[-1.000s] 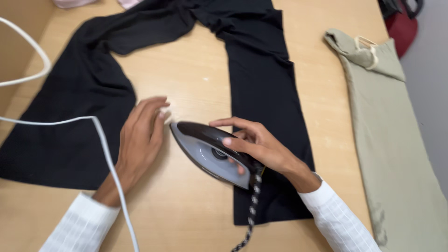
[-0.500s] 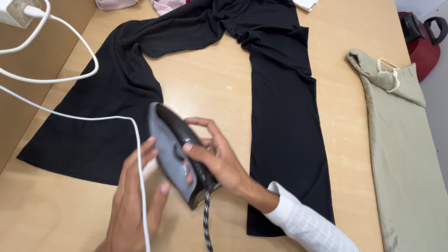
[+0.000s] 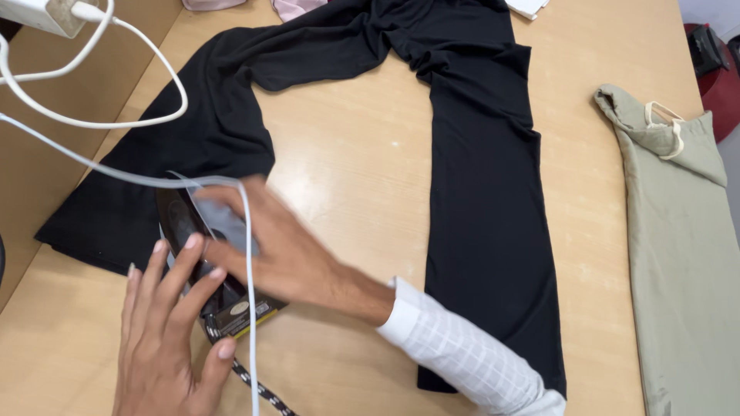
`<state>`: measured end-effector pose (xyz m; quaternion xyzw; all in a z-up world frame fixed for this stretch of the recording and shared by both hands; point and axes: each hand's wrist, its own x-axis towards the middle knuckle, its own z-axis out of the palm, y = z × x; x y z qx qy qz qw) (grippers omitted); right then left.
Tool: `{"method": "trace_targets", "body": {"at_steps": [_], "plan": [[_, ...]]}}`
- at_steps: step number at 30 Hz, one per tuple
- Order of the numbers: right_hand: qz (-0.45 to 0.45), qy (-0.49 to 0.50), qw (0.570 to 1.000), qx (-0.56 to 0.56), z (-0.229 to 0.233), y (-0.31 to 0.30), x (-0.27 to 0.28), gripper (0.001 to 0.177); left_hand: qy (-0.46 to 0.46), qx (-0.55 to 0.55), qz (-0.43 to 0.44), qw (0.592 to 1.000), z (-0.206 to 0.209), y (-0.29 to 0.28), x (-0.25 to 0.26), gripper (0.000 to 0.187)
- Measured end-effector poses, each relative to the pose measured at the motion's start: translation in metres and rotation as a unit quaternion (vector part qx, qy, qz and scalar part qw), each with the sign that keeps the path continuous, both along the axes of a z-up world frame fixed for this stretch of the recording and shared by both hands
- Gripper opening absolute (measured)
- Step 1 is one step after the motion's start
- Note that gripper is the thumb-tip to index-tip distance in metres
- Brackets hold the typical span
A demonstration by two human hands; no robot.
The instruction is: The person irons a pair of black pants on a wooden table using a steam iron. They smooth the fabric with their hands, move the iron back and forth along the legs, and reposition the pants to iron different sections.
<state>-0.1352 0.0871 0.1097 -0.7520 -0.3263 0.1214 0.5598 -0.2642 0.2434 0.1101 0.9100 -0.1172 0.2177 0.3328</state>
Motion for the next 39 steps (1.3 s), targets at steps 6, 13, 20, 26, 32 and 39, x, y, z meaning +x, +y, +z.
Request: {"method": "trace_targets", "body": {"at_steps": [6,13,20,26,32,39], "plan": [[-0.069,-0.254,0.951,-0.160,-0.020,-0.032,0.061,0.048,0.020,0.152,0.073,0.986,0.012,0.000,0.011,0.057],[-0.011,-0.360,0.871,-0.336,-0.067,-0.012,0.070,0.046,0.293,0.127,0.016,0.948,0.019,0.025,0.042,0.061],[-0.061,-0.281,0.872,-0.395,-0.033,-0.086,0.085,0.047,0.165,0.076,0.006,0.983,0.002,0.059,0.019,0.043],[-0.154,-0.233,0.845,-0.456,-0.022,-0.188,0.067,0.049,0.039,0.009,0.019,0.999,-0.029,0.085,0.012,0.034],[-0.136,-0.249,0.869,-0.406,-0.012,-0.244,-0.015,0.048,0.127,-0.029,0.007,0.991,-0.034,0.107,0.049,0.040],[-0.018,-0.061,0.943,-0.327,0.042,-0.260,-0.074,0.038,0.300,-0.269,0.054,0.913,-0.055,0.098,0.038,0.073]]}}
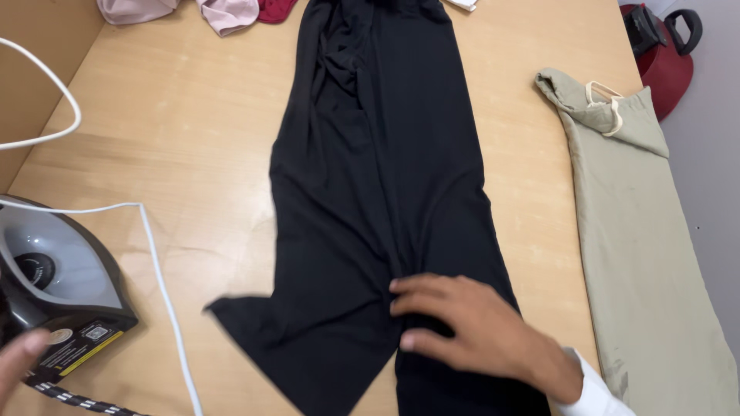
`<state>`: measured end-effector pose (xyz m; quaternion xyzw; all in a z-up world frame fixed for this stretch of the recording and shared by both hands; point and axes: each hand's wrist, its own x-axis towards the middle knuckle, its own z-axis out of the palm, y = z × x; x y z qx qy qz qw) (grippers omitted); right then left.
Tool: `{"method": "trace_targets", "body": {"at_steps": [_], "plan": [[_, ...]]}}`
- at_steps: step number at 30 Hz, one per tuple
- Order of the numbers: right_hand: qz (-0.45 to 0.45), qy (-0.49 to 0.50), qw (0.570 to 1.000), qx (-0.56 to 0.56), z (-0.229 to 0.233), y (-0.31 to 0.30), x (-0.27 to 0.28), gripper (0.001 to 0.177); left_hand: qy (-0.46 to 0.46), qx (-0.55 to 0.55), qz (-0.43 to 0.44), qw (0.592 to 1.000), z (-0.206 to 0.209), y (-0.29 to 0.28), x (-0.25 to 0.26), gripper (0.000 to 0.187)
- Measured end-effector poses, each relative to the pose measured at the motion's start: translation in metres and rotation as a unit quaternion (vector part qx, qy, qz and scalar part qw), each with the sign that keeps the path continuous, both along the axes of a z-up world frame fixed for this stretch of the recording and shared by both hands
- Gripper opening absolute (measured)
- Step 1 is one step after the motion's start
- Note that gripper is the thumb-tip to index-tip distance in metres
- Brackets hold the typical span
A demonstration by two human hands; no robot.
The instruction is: The person irons a pair of black pants on a wooden table using a steam iron. They smooth the fabric with their hands, move the iron back and forth along the legs, and reposition the pants to iron different sections.
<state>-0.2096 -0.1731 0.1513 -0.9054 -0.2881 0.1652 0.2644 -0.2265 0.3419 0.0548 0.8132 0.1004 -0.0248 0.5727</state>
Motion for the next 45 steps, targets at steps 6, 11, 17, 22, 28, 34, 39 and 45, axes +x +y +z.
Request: {"method": "trace_targets", "body": {"at_steps": [6,11,17,22,28,34,39,45], "plan": [[-0.192,-0.152,0.964,0.101,-0.011,-0.019,0.089,0.027,-0.368,0.495,-0.089,0.782,-0.001,-0.068,-0.039,0.075],[-0.183,-0.210,0.960,0.017,-0.065,-0.025,0.188,0.049,-0.266,0.491,-0.229,0.798,0.054,-0.190,-0.016,0.060],[-0.281,-0.236,0.927,-0.074,-0.125,-0.062,0.238,0.057,-0.310,0.398,-0.346,0.791,0.031,-0.243,0.077,0.067],[-0.366,-0.226,0.896,-0.108,-0.092,-0.094,0.213,0.059,-0.329,0.375,-0.330,0.802,0.004,-0.246,0.091,0.066],[-0.359,-0.213,0.901,-0.116,-0.092,-0.118,0.203,0.059,-0.331,0.351,-0.382,0.788,-0.001,-0.248,0.010,0.070],[-0.339,-0.260,0.880,-0.208,-0.091,-0.111,0.212,0.053,-0.328,0.349,-0.418,0.772,0.019,-0.266,-0.022,0.064],[-0.307,-0.339,0.885,-0.094,-0.087,-0.070,0.218,0.047,-0.292,0.444,-0.261,0.805,0.042,-0.333,0.031,0.057],[-0.218,-0.308,0.924,-0.065,-0.090,-0.026,0.235,0.046,-0.242,0.458,-0.131,0.845,0.004,-0.371,0.171,0.037]]}}
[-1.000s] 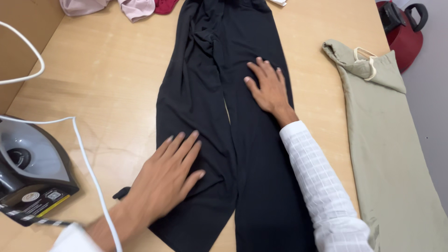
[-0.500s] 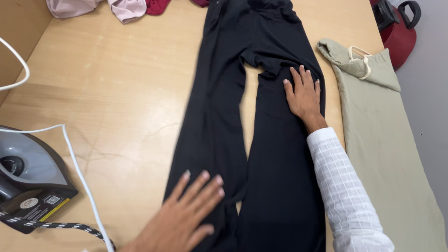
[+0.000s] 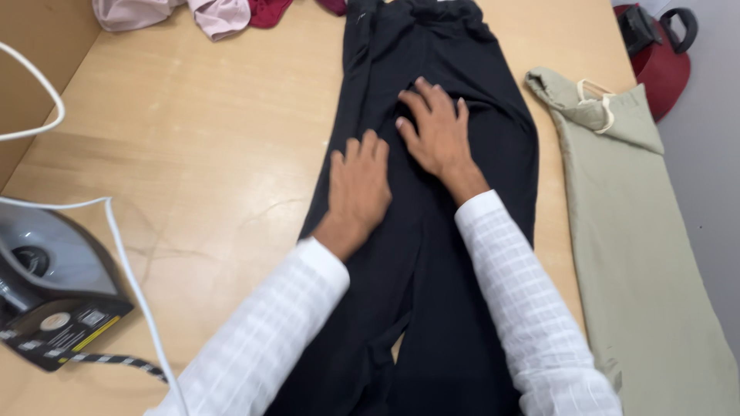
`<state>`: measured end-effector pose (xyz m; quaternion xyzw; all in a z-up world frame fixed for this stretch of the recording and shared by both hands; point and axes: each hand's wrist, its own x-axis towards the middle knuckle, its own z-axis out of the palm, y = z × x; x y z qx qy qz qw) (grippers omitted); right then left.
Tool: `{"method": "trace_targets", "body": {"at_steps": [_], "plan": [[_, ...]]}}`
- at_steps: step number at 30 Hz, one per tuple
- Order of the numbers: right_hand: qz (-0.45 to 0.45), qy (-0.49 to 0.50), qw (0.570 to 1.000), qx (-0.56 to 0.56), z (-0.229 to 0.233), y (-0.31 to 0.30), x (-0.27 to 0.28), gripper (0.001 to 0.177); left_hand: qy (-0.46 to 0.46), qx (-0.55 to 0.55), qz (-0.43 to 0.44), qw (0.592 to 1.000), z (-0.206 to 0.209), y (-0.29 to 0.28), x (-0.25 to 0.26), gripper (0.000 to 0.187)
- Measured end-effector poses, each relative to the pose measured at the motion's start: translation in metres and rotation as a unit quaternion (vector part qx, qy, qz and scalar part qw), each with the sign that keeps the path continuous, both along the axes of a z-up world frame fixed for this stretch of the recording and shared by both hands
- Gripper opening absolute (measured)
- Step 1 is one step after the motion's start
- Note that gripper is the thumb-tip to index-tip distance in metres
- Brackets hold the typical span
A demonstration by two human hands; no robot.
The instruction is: The person irons a pair of black pants on a wooden table using a steam iron. They smooth the fabric with their hands, move the iron back and forth along the legs, and reposition the pants to iron different sections.
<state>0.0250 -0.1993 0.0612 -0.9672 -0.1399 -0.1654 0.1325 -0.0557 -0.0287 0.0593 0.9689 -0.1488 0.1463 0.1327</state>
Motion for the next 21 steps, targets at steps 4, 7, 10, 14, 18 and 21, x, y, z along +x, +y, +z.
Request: {"method": "trace_targets", "body": {"at_steps": [4,7,10,14,18,21], "plan": [[-0.020,0.028,0.999,-0.012,-0.023,-0.003,-0.002,0.050,-0.102,0.055,-0.090,0.989,-0.027,0.016,0.088,0.053],[-0.025,0.055,0.998,0.014,-0.027,-0.011,-0.003,0.052,-0.096,0.062,-0.127,0.985,-0.034,0.027,0.148,0.057],[-0.042,0.077,0.995,0.044,-0.020,-0.010,-0.004,0.050,0.007,0.036,-0.113,0.993,-0.032,0.035,0.202,0.064],[-0.054,0.077,0.992,0.089,-0.015,-0.005,-0.007,0.047,0.041,-0.066,0.029,0.997,-0.048,0.096,0.236,0.067],[-0.047,0.072,0.994,0.073,-0.009,-0.001,-0.007,0.047,0.008,-0.132,0.022,0.991,-0.064,0.113,0.239,0.057],[-0.050,0.056,0.996,0.051,-0.005,0.004,-0.003,0.043,-0.006,-0.165,0.002,0.986,-0.062,0.117,0.232,0.048]]}}
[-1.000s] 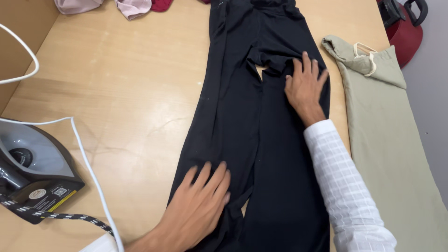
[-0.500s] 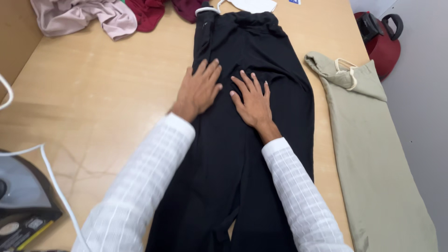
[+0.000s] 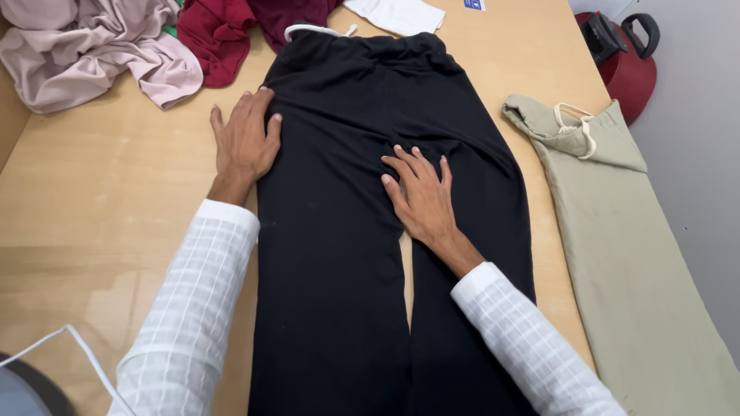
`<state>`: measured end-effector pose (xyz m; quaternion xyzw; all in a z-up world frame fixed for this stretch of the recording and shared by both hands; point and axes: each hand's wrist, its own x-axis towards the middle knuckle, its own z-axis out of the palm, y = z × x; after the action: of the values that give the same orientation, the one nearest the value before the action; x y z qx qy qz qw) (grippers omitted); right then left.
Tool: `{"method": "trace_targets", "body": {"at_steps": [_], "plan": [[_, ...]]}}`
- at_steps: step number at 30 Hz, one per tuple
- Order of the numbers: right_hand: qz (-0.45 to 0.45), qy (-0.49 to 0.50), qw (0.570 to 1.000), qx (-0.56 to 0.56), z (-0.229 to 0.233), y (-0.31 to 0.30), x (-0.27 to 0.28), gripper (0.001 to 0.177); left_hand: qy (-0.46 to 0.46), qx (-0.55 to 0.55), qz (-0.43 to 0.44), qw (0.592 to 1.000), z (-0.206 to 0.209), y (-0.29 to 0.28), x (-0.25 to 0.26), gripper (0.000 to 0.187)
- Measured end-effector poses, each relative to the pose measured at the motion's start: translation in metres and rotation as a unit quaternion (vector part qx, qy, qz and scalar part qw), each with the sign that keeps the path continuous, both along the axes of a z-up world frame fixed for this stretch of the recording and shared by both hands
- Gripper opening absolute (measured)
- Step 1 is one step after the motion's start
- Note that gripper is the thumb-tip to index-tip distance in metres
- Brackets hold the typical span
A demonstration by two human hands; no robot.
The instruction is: The person irons a pair of black pants on a wooden table using a steam iron. They smooth the fabric with their hands, move the iron back and forth along the legs, and reposition the pants to iron different sections.
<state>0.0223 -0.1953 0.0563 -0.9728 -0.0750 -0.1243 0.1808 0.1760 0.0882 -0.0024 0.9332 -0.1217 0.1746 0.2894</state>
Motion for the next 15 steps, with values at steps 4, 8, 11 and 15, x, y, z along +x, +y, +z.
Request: {"method": "trace_targets", "body": {"at_steps": [4,8,11,15], "plan": [[-0.008,-0.124,0.992,-0.028,0.014,0.006,0.041,0.026,0.019,0.041,-0.007,0.999,0.021,-0.001,0.000,0.039],[0.013,-0.165,0.985,0.045,0.016,0.018,0.112,0.027,0.047,0.148,-0.026,0.988,0.036,-0.003,0.035,0.037],[0.000,-0.107,0.994,-0.013,-0.005,0.036,0.161,0.032,-0.093,0.182,-0.041,0.978,0.016,-0.003,0.054,0.048],[-0.011,-0.100,0.994,-0.036,-0.042,0.041,0.224,0.040,-0.100,0.178,-0.040,0.978,-0.014,0.002,0.103,0.056]]}}
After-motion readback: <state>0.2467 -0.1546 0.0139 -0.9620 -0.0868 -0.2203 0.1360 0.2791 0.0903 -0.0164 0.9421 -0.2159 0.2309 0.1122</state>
